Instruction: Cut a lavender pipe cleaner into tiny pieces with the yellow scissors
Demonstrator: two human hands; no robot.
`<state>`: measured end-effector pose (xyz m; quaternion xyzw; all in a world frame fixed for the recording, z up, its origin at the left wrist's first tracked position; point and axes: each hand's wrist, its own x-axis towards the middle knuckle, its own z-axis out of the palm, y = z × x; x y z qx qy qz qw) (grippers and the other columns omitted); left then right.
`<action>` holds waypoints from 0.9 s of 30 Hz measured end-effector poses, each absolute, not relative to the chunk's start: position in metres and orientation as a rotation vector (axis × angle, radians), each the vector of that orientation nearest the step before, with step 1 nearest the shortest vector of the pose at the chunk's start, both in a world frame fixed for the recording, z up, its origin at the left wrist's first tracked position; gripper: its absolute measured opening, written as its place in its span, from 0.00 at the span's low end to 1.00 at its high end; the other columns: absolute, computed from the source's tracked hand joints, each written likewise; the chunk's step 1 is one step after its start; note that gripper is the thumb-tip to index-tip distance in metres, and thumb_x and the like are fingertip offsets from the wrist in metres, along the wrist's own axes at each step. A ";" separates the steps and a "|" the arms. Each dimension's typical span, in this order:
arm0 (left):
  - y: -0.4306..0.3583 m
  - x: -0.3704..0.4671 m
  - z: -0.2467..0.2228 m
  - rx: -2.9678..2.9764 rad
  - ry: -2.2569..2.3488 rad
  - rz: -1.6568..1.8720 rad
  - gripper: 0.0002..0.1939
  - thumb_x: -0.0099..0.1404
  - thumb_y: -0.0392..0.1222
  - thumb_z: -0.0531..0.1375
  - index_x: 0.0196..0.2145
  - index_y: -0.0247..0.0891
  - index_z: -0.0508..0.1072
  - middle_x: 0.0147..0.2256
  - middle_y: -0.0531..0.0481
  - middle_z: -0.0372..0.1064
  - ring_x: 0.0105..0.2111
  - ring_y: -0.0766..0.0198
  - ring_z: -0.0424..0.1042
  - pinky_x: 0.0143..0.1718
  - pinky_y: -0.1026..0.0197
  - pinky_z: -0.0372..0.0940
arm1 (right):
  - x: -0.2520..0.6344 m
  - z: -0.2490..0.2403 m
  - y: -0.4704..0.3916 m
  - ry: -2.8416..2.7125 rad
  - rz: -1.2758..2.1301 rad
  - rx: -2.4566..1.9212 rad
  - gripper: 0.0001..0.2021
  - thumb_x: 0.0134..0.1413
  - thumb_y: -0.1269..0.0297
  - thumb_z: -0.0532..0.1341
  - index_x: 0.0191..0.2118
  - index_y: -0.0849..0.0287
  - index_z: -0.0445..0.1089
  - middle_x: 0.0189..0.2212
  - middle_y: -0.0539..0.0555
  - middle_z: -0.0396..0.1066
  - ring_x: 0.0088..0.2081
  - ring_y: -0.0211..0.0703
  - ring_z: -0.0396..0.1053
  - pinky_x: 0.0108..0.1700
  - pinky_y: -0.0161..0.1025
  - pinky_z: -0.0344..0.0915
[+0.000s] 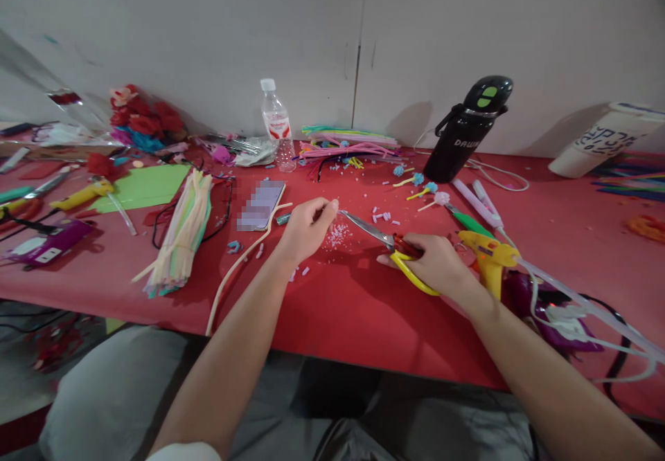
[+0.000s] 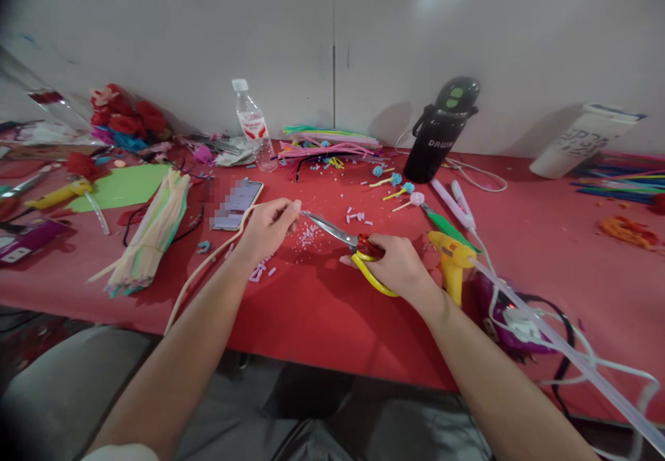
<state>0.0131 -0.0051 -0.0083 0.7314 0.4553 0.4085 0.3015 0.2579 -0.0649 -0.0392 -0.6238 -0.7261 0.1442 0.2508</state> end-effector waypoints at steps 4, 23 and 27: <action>-0.005 0.013 -0.008 1.941 1.215 1.080 0.21 0.68 0.53 0.49 0.23 0.36 0.64 0.20 0.54 0.60 0.20 0.70 0.57 0.23 0.65 0.52 | 0.258 -0.040 -0.064 -1.981 0.386 -1.695 0.28 0.42 0.39 0.62 0.19 0.59 0.54 0.17 0.45 0.48 0.23 0.33 0.42 0.21 0.32 0.44; -0.005 0.012 -0.009 1.964 1.222 1.067 0.22 0.68 0.53 0.49 0.22 0.36 0.63 0.19 0.55 0.59 0.19 0.70 0.55 0.23 0.64 0.51 | 0.257 -0.040 -0.063 -1.979 0.394 -1.689 0.28 0.43 0.39 0.61 0.19 0.59 0.53 0.17 0.45 0.47 0.22 0.33 0.42 0.21 0.32 0.44; -0.005 0.012 -0.008 1.968 1.224 1.069 0.22 0.68 0.53 0.49 0.22 0.36 0.63 0.19 0.55 0.59 0.19 0.70 0.55 0.23 0.64 0.51 | 0.257 -0.038 -0.063 -1.970 0.370 -1.708 0.28 0.43 0.40 0.62 0.19 0.59 0.51 0.16 0.45 0.47 0.22 0.33 0.42 0.21 0.32 0.43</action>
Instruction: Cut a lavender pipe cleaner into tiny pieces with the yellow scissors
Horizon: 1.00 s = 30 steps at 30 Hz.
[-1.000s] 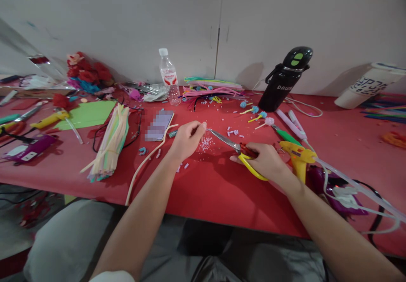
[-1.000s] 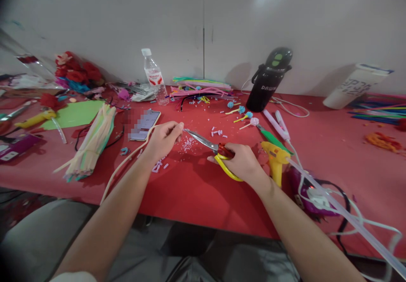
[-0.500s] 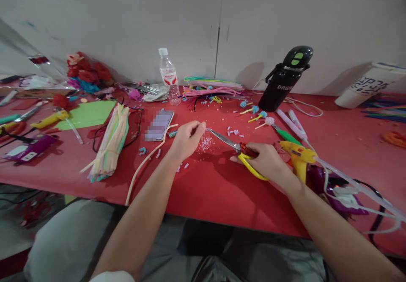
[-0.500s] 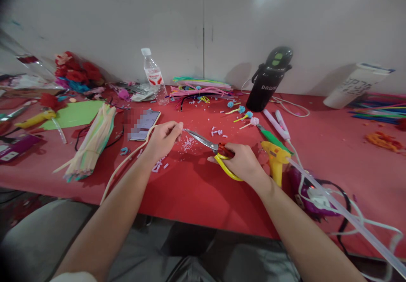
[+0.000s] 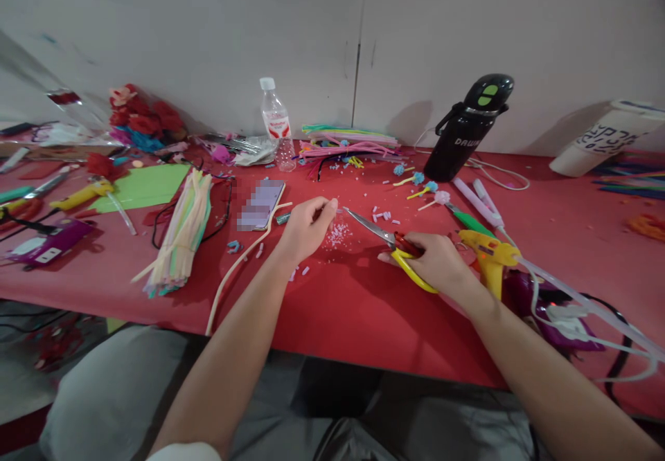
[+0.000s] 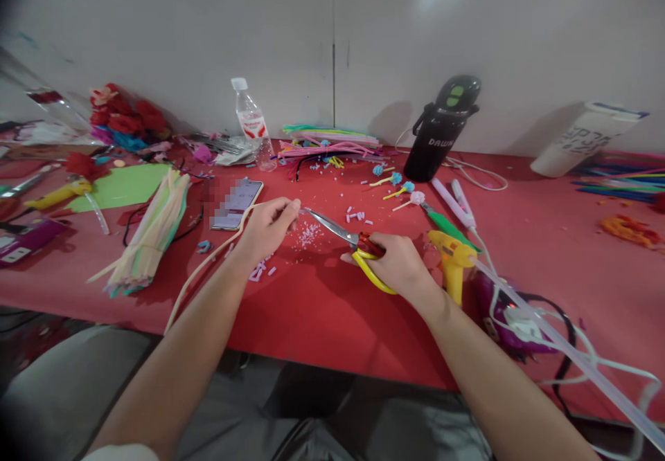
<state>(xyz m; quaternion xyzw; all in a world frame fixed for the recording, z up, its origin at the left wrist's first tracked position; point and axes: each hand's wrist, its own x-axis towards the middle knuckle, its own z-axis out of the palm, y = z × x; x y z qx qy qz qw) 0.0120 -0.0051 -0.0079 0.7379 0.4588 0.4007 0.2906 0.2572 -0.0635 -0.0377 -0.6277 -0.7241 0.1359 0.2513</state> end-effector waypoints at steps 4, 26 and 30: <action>-0.004 0.012 -0.007 1.979 1.199 1.080 0.21 0.68 0.53 0.50 0.24 0.36 0.64 0.21 0.54 0.60 0.21 0.69 0.58 0.25 0.64 0.54 | 0.257 -0.034 -0.065 -1.951 0.381 -1.722 0.29 0.42 0.39 0.62 0.19 0.58 0.49 0.17 0.44 0.47 0.22 0.33 0.42 0.21 0.32 0.43; -0.004 0.012 -0.007 1.974 1.182 1.077 0.17 0.66 0.51 0.53 0.26 0.36 0.66 0.22 0.53 0.63 0.22 0.69 0.61 0.25 0.66 0.55 | 0.259 -0.038 -0.064 -1.989 0.402 -1.725 0.28 0.43 0.39 0.62 0.19 0.58 0.51 0.16 0.45 0.48 0.22 0.33 0.43 0.21 0.32 0.45; -0.004 0.012 -0.008 1.973 1.172 1.084 0.17 0.67 0.50 0.52 0.26 0.36 0.66 0.22 0.53 0.63 0.23 0.69 0.61 0.26 0.66 0.55 | 0.260 -0.040 -0.064 -2.003 0.421 -1.721 0.27 0.43 0.40 0.62 0.20 0.59 0.53 0.17 0.45 0.49 0.22 0.33 0.44 0.21 0.32 0.46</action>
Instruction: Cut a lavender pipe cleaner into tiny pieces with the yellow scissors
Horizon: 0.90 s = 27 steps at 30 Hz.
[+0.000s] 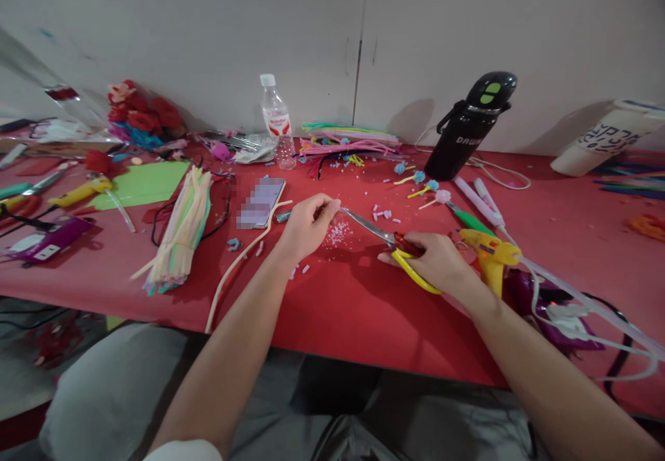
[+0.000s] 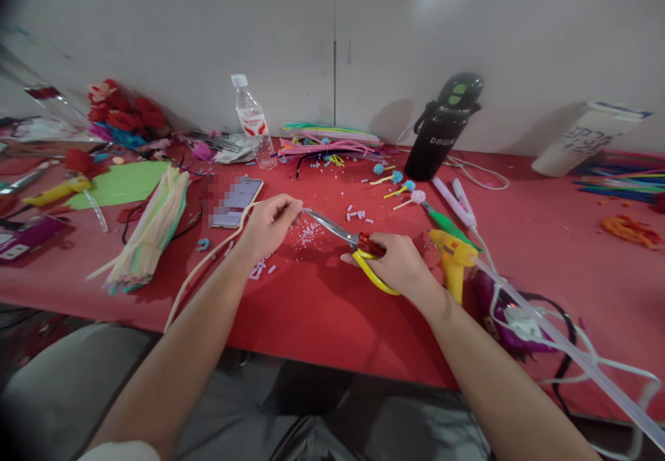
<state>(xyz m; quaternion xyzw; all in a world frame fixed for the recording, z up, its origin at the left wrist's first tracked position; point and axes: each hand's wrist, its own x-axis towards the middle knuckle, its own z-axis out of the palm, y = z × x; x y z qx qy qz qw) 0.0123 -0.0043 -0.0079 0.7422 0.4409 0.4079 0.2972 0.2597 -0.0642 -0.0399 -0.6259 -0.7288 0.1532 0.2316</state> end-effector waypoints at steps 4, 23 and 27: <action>-0.003 0.012 -0.010 1.972 1.167 1.085 0.17 0.67 0.49 0.52 0.27 0.36 0.67 0.23 0.53 0.64 0.23 0.70 0.62 0.26 0.66 0.56 | 0.259 -0.038 -0.064 -2.003 0.429 -1.715 0.27 0.43 0.40 0.62 0.19 0.59 0.52 0.17 0.45 0.48 0.22 0.33 0.44 0.21 0.32 0.45; -0.001 0.011 -0.013 1.966 1.150 1.119 0.15 0.67 0.47 0.53 0.28 0.35 0.68 0.24 0.53 0.66 0.23 0.70 0.62 0.27 0.67 0.57 | 0.257 -0.034 -0.065 -1.990 0.428 -1.737 0.28 0.42 0.39 0.62 0.19 0.58 0.51 0.16 0.44 0.47 0.22 0.32 0.43 0.21 0.32 0.45; -0.001 0.011 -0.013 1.969 1.153 1.120 0.15 0.67 0.47 0.53 0.28 0.35 0.68 0.24 0.52 0.66 0.23 0.70 0.62 0.26 0.67 0.57 | 0.257 -0.034 -0.065 -2.001 0.425 -1.734 0.28 0.42 0.38 0.62 0.19 0.58 0.51 0.16 0.45 0.48 0.21 0.32 0.44 0.21 0.32 0.45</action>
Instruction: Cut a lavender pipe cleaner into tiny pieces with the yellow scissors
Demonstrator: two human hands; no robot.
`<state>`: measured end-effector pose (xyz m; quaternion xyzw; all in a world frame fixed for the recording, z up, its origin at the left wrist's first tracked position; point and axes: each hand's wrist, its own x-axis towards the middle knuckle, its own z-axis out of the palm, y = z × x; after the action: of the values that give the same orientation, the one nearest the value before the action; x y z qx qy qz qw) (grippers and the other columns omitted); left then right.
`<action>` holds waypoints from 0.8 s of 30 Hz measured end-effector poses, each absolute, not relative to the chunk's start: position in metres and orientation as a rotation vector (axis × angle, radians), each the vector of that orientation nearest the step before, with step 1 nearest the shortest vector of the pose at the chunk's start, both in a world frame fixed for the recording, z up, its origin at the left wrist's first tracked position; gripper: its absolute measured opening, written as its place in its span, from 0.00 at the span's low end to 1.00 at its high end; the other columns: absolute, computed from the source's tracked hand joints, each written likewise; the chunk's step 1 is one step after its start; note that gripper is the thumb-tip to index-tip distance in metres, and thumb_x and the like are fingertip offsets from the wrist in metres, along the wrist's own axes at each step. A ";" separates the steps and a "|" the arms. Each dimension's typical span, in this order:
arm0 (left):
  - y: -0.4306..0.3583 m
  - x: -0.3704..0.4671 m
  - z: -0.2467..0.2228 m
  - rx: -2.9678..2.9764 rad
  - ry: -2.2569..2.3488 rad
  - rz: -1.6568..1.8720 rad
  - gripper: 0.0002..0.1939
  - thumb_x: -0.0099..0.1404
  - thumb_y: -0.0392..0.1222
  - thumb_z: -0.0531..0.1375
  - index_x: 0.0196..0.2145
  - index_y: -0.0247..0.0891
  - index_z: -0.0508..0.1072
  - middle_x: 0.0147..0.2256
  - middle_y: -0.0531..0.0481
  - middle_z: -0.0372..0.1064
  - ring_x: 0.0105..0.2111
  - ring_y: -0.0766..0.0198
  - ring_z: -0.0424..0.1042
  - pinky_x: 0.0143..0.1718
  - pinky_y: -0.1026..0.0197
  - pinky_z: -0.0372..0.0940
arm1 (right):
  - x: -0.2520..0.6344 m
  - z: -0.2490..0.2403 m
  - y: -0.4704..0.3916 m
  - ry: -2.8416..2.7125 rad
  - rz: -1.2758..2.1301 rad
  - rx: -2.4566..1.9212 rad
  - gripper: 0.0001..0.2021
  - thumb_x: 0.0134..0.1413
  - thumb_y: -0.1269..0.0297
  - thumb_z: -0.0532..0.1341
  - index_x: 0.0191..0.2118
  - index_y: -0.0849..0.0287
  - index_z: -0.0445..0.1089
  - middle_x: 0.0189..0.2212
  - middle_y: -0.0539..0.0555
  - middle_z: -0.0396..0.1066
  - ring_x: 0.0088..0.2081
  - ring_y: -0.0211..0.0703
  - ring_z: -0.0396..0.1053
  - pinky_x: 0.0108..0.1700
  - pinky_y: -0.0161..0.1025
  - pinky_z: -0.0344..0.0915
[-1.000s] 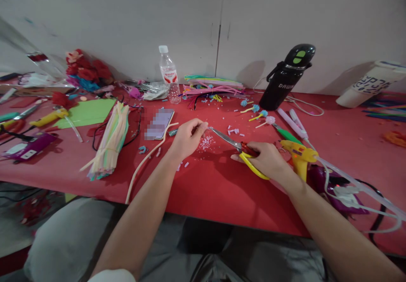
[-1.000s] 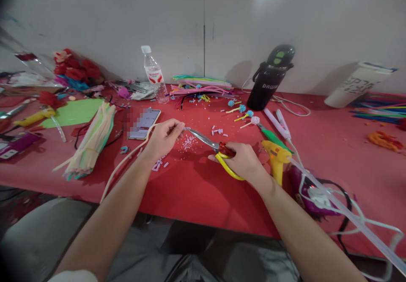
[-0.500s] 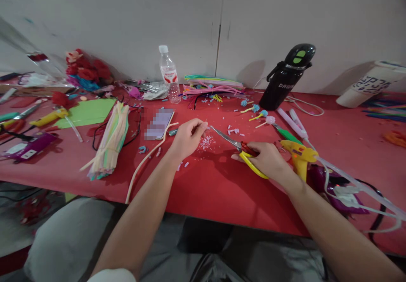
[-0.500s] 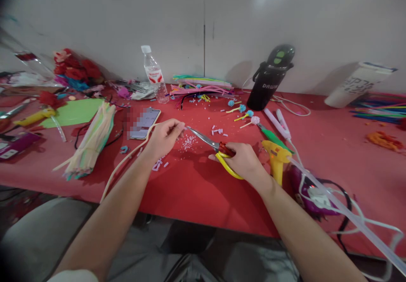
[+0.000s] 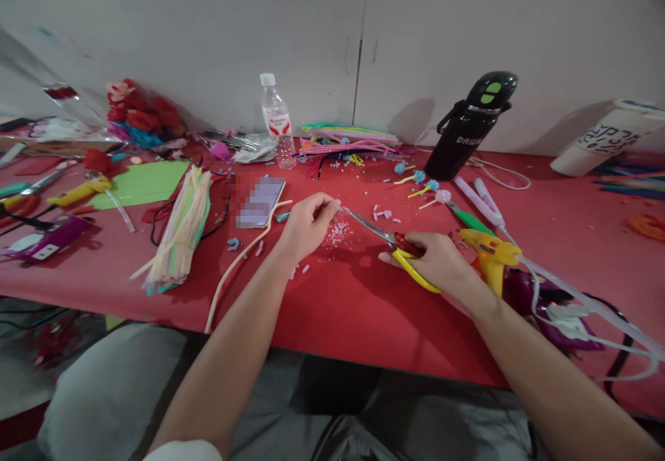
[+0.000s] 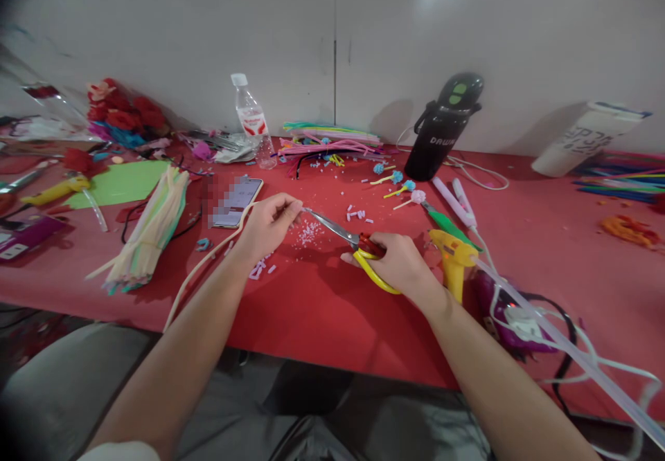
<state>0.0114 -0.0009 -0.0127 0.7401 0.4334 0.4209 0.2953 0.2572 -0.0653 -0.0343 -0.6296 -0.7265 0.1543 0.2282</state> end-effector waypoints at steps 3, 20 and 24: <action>-0.001 0.011 -0.012 1.981 1.155 1.118 0.15 0.67 0.47 0.53 0.28 0.35 0.68 0.24 0.52 0.66 0.24 0.70 0.63 0.27 0.67 0.57 | 0.258 -0.035 -0.065 -2.009 0.424 -1.719 0.28 0.43 0.38 0.61 0.19 0.58 0.51 0.16 0.45 0.48 0.22 0.32 0.44 0.21 0.32 0.44; -0.003 0.012 -0.010 1.969 1.175 1.103 0.15 0.67 0.47 0.54 0.28 0.35 0.70 0.25 0.50 0.70 0.24 0.69 0.66 0.27 0.67 0.60 | 0.258 -0.036 -0.066 -1.983 0.484 -1.728 0.28 0.43 0.40 0.62 0.19 0.59 0.52 0.17 0.44 0.48 0.22 0.32 0.44 0.21 0.31 0.45; -0.003 0.012 -0.009 1.967 1.174 1.101 0.15 0.66 0.47 0.54 0.28 0.35 0.70 0.25 0.51 0.70 0.24 0.70 0.66 0.27 0.68 0.60 | 0.259 -0.038 -0.065 -1.995 0.476 -1.727 0.28 0.43 0.38 0.62 0.19 0.59 0.51 0.17 0.45 0.48 0.22 0.32 0.44 0.21 0.32 0.45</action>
<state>0.0122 -0.0034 -0.0088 0.7395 0.4412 0.4138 0.2955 0.2587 -0.0654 -0.0375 -0.6271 -0.7244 0.1727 0.2284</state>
